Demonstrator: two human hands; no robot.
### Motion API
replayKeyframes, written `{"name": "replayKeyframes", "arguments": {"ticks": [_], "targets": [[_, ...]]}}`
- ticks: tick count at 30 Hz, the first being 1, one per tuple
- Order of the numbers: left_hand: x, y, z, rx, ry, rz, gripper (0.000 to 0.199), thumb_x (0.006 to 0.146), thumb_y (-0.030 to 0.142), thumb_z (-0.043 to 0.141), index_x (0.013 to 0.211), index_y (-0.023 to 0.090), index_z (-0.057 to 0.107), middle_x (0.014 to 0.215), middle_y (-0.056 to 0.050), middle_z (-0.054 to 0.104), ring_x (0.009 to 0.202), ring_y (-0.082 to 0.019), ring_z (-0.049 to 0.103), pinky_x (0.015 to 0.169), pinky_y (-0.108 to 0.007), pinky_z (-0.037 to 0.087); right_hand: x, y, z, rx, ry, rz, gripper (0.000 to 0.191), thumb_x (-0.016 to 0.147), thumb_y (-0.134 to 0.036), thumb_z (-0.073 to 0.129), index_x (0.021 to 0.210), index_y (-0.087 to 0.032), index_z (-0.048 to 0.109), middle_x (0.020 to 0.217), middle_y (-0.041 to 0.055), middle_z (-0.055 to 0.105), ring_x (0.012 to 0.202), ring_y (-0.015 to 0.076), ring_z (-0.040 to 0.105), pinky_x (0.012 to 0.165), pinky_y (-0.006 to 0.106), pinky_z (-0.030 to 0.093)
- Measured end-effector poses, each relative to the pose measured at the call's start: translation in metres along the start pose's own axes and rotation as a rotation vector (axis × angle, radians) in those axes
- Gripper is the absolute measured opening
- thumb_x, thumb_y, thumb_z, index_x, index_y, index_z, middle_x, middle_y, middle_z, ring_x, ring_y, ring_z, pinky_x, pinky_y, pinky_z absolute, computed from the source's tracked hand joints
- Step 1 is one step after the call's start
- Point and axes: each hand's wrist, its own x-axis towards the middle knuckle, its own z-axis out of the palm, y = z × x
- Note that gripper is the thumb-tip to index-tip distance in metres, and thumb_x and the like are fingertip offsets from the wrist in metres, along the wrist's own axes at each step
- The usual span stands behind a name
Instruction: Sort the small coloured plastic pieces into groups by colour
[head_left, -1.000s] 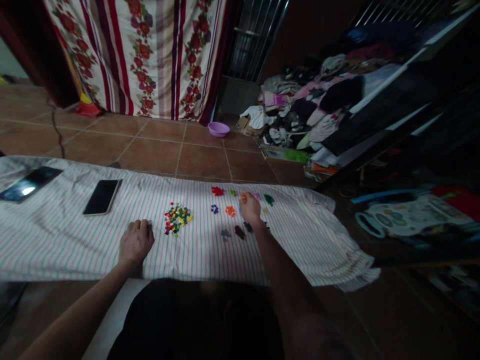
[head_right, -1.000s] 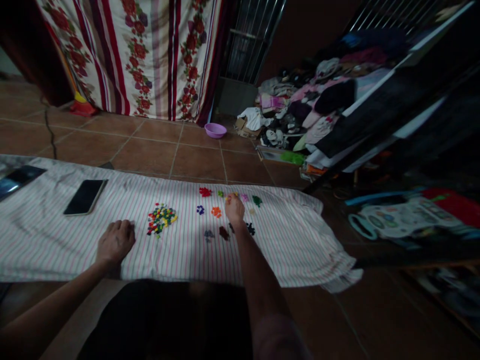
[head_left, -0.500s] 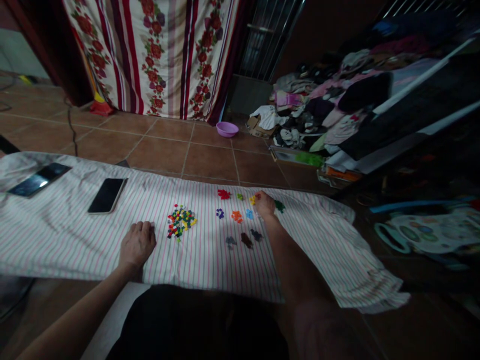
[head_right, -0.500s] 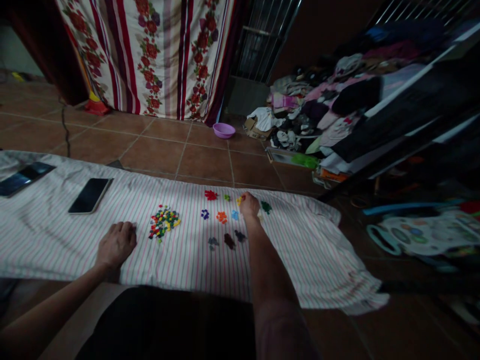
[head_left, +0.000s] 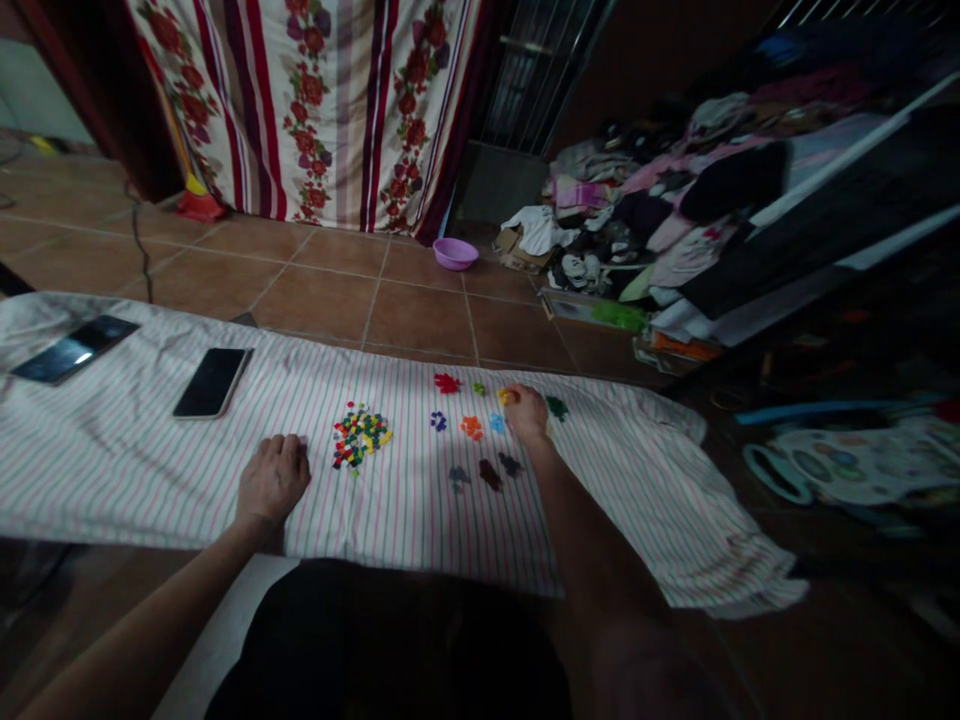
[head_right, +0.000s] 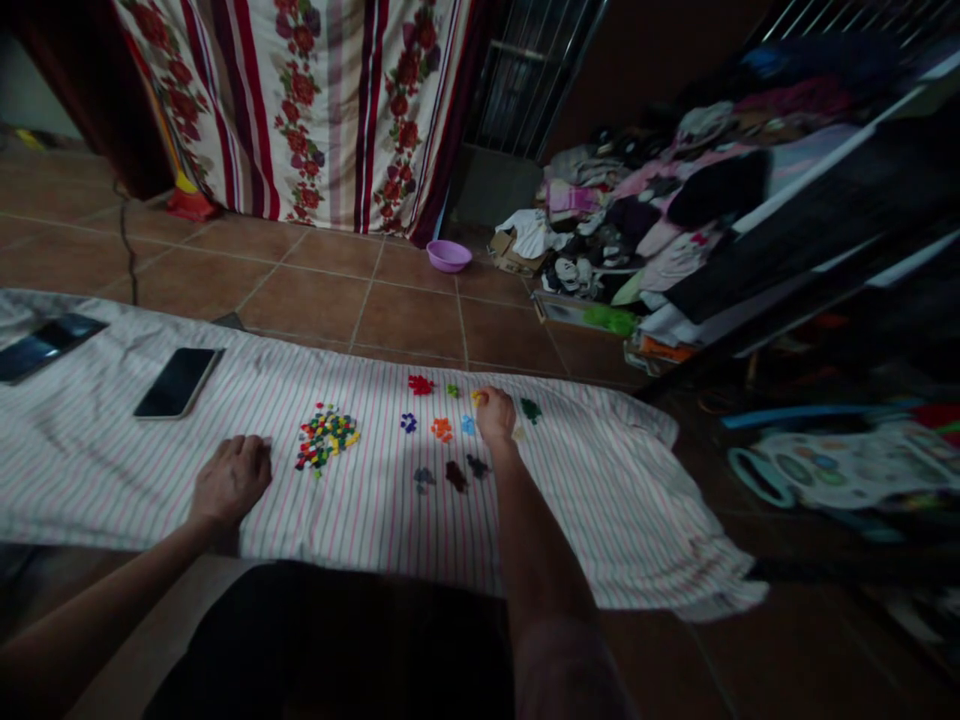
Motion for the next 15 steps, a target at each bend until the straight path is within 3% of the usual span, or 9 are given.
{"name": "replayKeyframes", "arguments": {"ticks": [6, 15], "targets": [[0.001, 0.001, -0.002, 0.017, -0.01, -0.017, 0.019, 0.09, 0.026, 0.037, 0.083, 0.019, 0.053, 0.076, -0.008, 0.057, 0.08, -0.024, 0.051, 0.076, -0.035, 0.039, -0.02, -0.023, 0.01, 0.182, 0.075, -0.123, 0.027, 0.078, -0.014, 0.045, 0.084, -0.018, 0.072, 0.088, 0.0081, 0.07, 0.083, 0.0201, 0.06, 0.081, 0.031, 0.046], [0.0, 0.0, 0.001, 0.007, 0.011, -0.014, 0.02, 0.09, 0.026, 0.037, 0.084, 0.018, 0.055, 0.077, -0.008, 0.057, 0.081, -0.023, 0.051, 0.077, -0.034, 0.039, -0.072, -0.107, 0.024, 0.456, 0.012, -0.393, 0.026, 0.082, -0.014, 0.047, 0.09, -0.021, 0.07, 0.09, 0.0058, 0.069, 0.088, 0.0193, 0.06, 0.084, 0.031, 0.047]]}}
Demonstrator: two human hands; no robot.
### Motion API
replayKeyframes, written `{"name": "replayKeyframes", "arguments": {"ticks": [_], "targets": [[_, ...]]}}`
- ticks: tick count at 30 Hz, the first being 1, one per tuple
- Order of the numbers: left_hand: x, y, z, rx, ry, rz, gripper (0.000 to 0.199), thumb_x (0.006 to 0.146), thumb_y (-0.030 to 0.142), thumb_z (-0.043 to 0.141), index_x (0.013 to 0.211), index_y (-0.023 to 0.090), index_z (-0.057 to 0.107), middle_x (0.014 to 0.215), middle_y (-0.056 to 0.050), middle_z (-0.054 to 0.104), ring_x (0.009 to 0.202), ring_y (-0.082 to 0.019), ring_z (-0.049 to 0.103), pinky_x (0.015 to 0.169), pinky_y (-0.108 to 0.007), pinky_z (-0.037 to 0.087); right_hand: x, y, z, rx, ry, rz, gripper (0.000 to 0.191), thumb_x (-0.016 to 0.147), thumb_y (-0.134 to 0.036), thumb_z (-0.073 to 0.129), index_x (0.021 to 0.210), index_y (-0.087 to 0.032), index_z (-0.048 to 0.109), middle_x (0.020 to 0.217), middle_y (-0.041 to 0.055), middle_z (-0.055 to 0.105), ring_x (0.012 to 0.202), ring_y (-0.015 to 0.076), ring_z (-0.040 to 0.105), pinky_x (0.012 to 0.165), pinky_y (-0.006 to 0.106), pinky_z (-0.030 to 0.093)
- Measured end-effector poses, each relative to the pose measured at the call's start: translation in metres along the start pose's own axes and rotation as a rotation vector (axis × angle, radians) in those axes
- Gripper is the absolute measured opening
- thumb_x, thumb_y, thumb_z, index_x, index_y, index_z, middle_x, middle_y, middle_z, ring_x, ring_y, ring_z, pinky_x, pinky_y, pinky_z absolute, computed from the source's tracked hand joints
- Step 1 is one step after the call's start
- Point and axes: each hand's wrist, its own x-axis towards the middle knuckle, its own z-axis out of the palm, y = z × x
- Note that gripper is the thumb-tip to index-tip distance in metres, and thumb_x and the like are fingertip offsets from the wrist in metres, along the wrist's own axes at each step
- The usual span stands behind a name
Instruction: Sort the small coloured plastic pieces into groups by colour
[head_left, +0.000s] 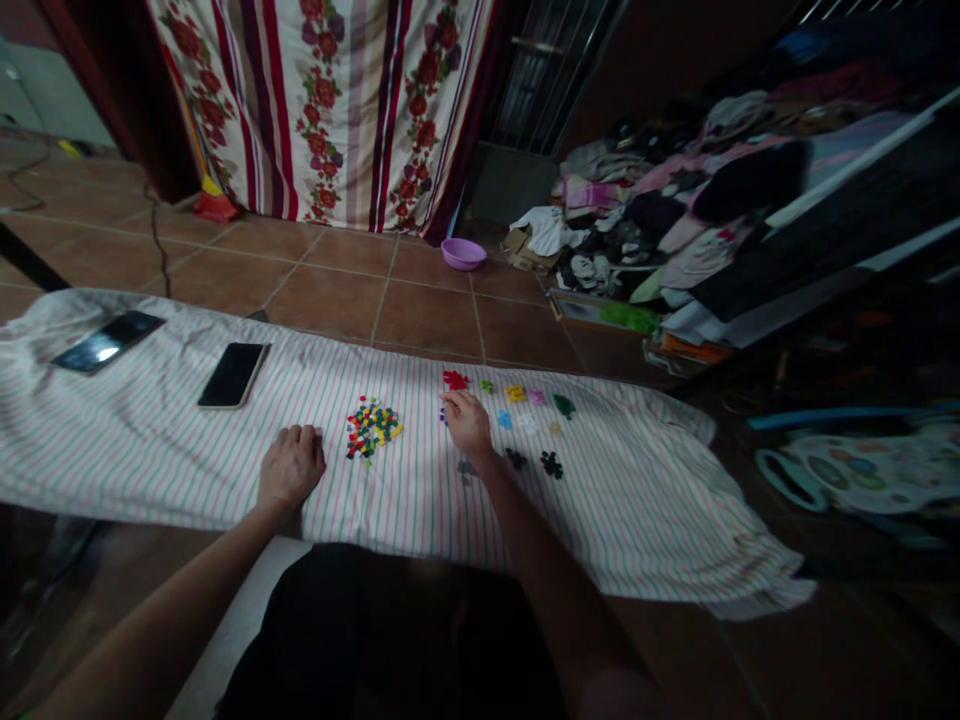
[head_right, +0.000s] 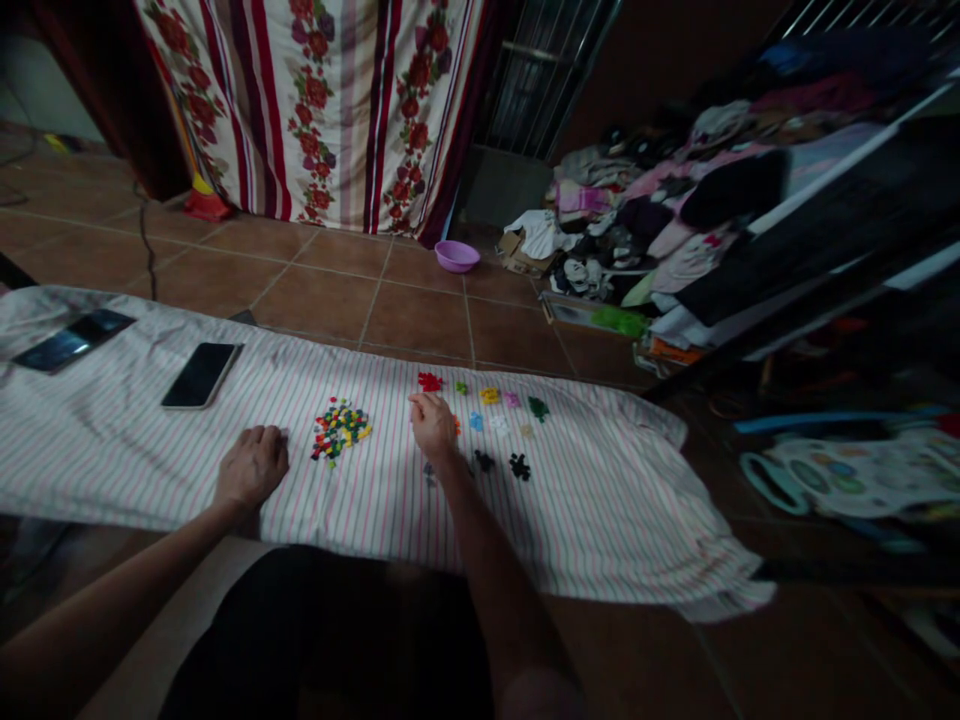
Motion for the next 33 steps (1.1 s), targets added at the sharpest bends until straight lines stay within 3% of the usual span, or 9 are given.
{"name": "replayKeyframes", "arguments": {"ticks": [5, 11, 17, 33], "targets": [[-0.001, -0.001, 0.002, -0.003, 0.003, 0.005, 0.02, 0.09, 0.026, 0.037, 0.085, 0.018, 0.054, 0.078, -0.008, 0.057, 0.081, -0.024, 0.05, 0.077, -0.035, 0.038, -0.018, -0.033, 0.031, 0.053, -0.133, 0.012, 0.026, 0.084, -0.013, 0.049, 0.095, -0.023, 0.07, 0.091, 0.0035, 0.067, 0.082, 0.0157, 0.061, 0.078, 0.026, 0.048], [0.0, -0.001, 0.002, -0.02, -0.018, -0.004, 0.022, 0.091, 0.026, 0.035, 0.085, 0.018, 0.054, 0.079, -0.009, 0.057, 0.081, -0.024, 0.05, 0.077, -0.036, 0.038, -0.035, -0.046, 0.053, 0.053, -0.2, 0.034, 0.031, 0.081, -0.008, 0.05, 0.098, -0.023, 0.07, 0.091, 0.0037, 0.065, 0.084, 0.0157, 0.061, 0.08, 0.026, 0.049], [-0.001, -0.001, 0.002, -0.017, -0.007, -0.004, 0.022, 0.091, 0.025, 0.033, 0.086, 0.018, 0.054, 0.079, -0.009, 0.056, 0.082, -0.024, 0.05, 0.077, -0.035, 0.037, -0.041, -0.05, 0.057, 0.028, -0.198, 0.059, 0.035, 0.08, -0.005, 0.048, 0.104, -0.02, 0.069, 0.094, 0.0049, 0.063, 0.083, 0.0155, 0.06, 0.08, 0.026, 0.049], [0.001, 0.0, -0.003, -0.05, -0.028, -0.009, 0.023, 0.089, 0.025, 0.033, 0.084, 0.019, 0.055, 0.078, -0.01, 0.057, 0.081, -0.024, 0.05, 0.076, -0.037, 0.038, -0.048, -0.055, 0.06, -0.061, -0.143, 0.107, 0.019, 0.083, -0.01, 0.053, 0.093, -0.02, 0.065, 0.091, 0.0048, 0.06, 0.081, 0.0163, 0.058, 0.077, 0.027, 0.047]]}}
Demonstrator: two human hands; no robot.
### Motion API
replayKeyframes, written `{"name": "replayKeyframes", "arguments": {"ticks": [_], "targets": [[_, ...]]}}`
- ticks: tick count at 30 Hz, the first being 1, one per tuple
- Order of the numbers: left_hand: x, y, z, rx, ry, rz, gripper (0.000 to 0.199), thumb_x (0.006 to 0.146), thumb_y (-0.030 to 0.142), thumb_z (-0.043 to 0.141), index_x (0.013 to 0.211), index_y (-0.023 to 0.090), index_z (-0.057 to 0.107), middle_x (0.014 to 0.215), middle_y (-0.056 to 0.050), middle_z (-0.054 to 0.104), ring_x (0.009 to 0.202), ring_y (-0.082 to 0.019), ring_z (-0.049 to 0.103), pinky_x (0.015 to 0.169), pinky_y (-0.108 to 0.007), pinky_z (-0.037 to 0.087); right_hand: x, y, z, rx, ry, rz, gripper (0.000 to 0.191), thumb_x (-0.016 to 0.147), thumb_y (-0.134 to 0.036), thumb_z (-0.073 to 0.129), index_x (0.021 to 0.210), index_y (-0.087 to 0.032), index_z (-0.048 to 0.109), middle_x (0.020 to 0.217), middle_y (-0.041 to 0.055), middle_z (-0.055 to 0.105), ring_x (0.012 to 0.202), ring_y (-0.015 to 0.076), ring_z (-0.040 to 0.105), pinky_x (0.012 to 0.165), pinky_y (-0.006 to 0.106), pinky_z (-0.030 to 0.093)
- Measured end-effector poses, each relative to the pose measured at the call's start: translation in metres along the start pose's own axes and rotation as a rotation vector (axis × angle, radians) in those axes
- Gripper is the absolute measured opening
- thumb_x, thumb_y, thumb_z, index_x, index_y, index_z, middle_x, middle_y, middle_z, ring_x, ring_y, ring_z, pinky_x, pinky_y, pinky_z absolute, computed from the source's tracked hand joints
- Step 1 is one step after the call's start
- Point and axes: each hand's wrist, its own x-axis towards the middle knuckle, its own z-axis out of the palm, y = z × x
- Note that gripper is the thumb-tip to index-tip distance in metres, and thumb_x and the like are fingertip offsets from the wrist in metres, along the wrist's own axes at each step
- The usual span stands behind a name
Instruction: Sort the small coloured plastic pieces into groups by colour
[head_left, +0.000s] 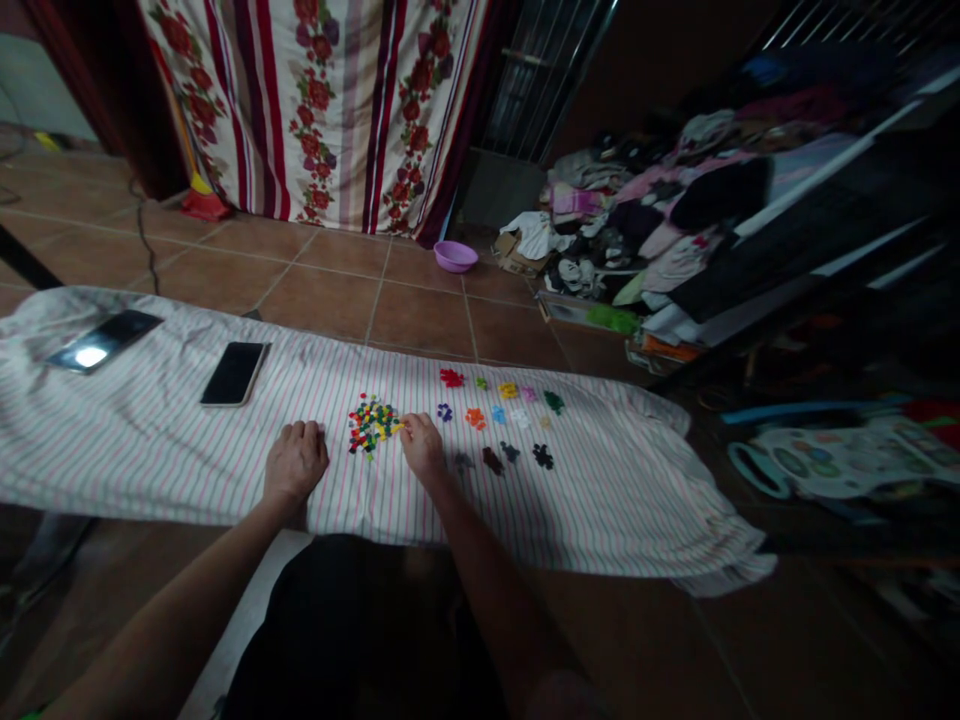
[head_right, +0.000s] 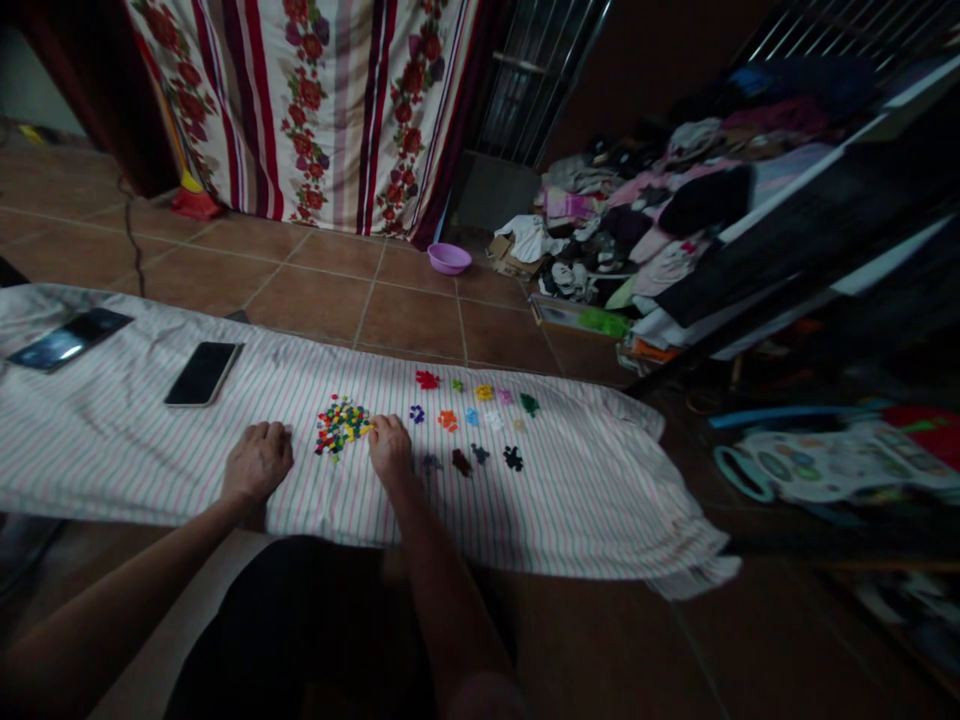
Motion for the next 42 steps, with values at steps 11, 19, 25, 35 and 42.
{"name": "replayKeyframes", "arguments": {"ticks": [11, 19, 25, 35, 42], "targets": [[-0.002, -0.001, 0.004, -0.038, 0.032, -0.002, 0.028, 0.091, 0.027, 0.031, 0.085, 0.018, 0.057, 0.078, -0.01, 0.056, 0.081, -0.024, 0.05, 0.075, -0.036, 0.037, -0.013, 0.003, -0.004, 0.039, 0.073, -0.059, 0.015, 0.087, -0.016, 0.046, 0.088, -0.019, 0.061, 0.083, 0.0051, 0.059, 0.081, 0.0173, 0.058, 0.076, 0.027, 0.047], [-0.001, -0.001, 0.002, -0.052, 0.035, 0.003, 0.025, 0.089, 0.027, 0.034, 0.083, 0.018, 0.056, 0.076, -0.01, 0.056, 0.079, -0.024, 0.05, 0.075, -0.036, 0.038, -0.016, 0.003, -0.015, 0.135, 0.094, -0.026, 0.012, 0.09, -0.023, 0.047, 0.087, -0.02, 0.058, 0.084, 0.0053, 0.063, 0.082, 0.0181, 0.06, 0.078, 0.029, 0.048], [-0.002, -0.002, 0.002, -0.02, 0.051, 0.019, 0.023, 0.089, 0.027, 0.035, 0.083, 0.019, 0.055, 0.076, -0.01, 0.057, 0.079, -0.025, 0.05, 0.076, -0.037, 0.038, -0.015, 0.01, -0.016, 0.178, 0.083, 0.013, 0.013, 0.088, -0.022, 0.047, 0.091, -0.02, 0.059, 0.085, 0.0057, 0.066, 0.081, 0.0175, 0.063, 0.076, 0.028, 0.049], [-0.002, -0.001, 0.0, 0.0, 0.041, 0.021, 0.027, 0.089, 0.029, 0.032, 0.083, 0.018, 0.055, 0.077, -0.011, 0.058, 0.078, -0.024, 0.051, 0.073, -0.036, 0.038, -0.011, 0.037, -0.048, 0.169, 0.07, -0.008, 0.02, 0.085, -0.018, 0.048, 0.093, -0.02, 0.066, 0.088, 0.0052, 0.067, 0.079, 0.0162, 0.063, 0.075, 0.027, 0.05], [-0.003, -0.002, 0.002, 0.009, 0.062, 0.028, 0.024, 0.088, 0.028, 0.033, 0.082, 0.019, 0.055, 0.075, -0.009, 0.057, 0.076, -0.024, 0.051, 0.073, -0.037, 0.039, 0.006, 0.078, -0.081, 0.127, 0.212, 0.026, 0.023, 0.082, -0.018, 0.047, 0.089, -0.02, 0.069, 0.085, 0.006, 0.067, 0.081, 0.0168, 0.062, 0.077, 0.028, 0.05]]}}
